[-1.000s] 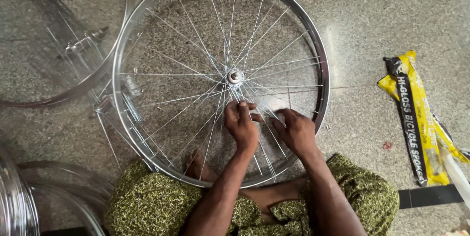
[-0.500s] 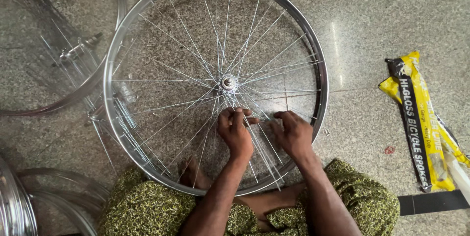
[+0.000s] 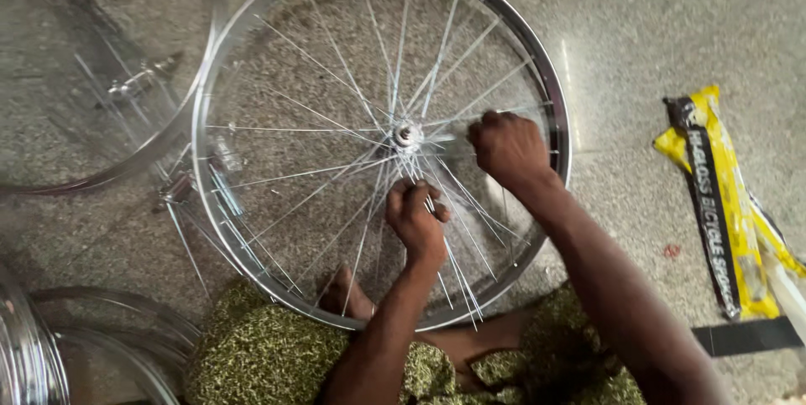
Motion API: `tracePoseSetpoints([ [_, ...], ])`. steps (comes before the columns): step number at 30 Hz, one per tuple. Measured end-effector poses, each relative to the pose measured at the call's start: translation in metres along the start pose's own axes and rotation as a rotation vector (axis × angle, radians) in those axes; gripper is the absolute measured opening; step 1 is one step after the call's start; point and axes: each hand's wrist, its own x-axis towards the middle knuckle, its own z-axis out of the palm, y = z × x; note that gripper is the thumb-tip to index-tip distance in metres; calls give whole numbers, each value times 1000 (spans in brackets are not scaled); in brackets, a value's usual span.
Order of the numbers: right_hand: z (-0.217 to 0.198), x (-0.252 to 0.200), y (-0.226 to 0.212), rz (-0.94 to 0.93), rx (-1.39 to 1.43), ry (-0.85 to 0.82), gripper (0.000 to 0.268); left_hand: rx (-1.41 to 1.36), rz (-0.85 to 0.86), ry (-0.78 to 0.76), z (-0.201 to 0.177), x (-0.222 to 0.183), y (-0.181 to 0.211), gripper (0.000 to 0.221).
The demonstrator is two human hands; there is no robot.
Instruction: The person inserts metal spokes into a bicycle hub and threads them through a metal rim by hand while sitting on the floor.
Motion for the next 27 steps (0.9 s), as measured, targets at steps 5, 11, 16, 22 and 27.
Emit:
tracePoseSetpoints([
  [5, -20, -25, -4, 16, 241, -393, 29, -36, -10, -5, -4, 1, -10, 13],
  [11, -15, -39, 1, 131, 291, -210, 31, -18, 22, -35, -10, 4, -12, 12],
  [16, 5, -63, -5, 328, 342, -83, 37, 81, 49, -111, -12, 8, -6, 17],
  [22, 29, -129, -33, 566, 795, -374, 36, 201, -240, -385, -6, 2, 11, 13],
  [27, 39, -162, -33, 755, 1617, -371, 36, 590, -17, -315, -6, 4, 10, 24],
])
